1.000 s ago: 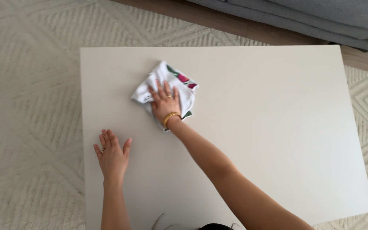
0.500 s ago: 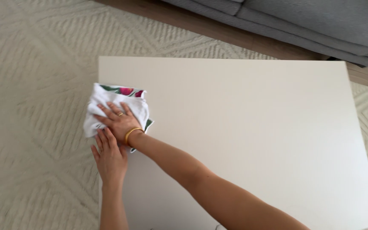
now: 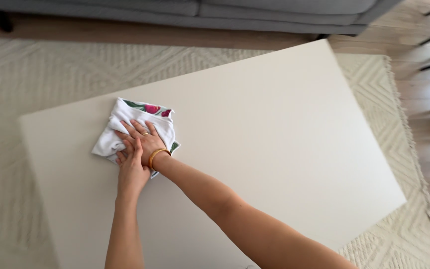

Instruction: Wiping down a low coffee table using a cleaning cloth.

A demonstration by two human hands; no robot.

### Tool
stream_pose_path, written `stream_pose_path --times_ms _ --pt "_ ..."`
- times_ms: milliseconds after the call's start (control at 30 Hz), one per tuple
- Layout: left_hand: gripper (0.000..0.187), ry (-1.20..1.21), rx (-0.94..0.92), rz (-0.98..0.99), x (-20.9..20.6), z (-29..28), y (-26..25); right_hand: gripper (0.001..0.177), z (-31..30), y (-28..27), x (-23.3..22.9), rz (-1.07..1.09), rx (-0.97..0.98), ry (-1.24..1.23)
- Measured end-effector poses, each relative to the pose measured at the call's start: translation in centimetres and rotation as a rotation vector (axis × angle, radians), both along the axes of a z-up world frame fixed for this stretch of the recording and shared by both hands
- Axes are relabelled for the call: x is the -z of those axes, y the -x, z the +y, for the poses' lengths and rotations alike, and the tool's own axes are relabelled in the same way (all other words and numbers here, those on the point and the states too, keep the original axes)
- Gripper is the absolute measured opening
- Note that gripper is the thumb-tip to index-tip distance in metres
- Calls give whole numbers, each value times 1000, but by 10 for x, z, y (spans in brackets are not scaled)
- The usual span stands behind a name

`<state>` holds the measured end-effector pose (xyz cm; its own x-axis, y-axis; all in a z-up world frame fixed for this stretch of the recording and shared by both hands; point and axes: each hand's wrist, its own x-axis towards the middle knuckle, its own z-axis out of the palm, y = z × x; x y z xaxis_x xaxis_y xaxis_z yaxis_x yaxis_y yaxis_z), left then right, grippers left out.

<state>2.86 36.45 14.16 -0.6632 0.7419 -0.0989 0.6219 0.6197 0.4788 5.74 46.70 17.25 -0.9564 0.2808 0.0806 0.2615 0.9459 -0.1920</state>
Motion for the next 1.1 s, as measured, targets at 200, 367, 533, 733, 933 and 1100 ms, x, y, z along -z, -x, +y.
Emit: stream_pose_path --times_ms 200,367,533,733,933,1100 --pt "91 41 136 4 13 78 -25 38 70 -42 1 2 113 2" --pt "91 19 269 26 22 146 -73 37 137 -98 13 -16 217 8" --pt "82 -102 459 192 27 222 -140 48 214 -175 28 3 340 -94" --pt "69 -71 466 267 35 256 -191 50 288 -244 32 14 558 -30" --pt "61 2 508 266 4 284 -220 51 351 -298 23 -66 753 65" --pt "61 150 461 366 -7 289 -227 49 405 -320 26 -114 913 106"
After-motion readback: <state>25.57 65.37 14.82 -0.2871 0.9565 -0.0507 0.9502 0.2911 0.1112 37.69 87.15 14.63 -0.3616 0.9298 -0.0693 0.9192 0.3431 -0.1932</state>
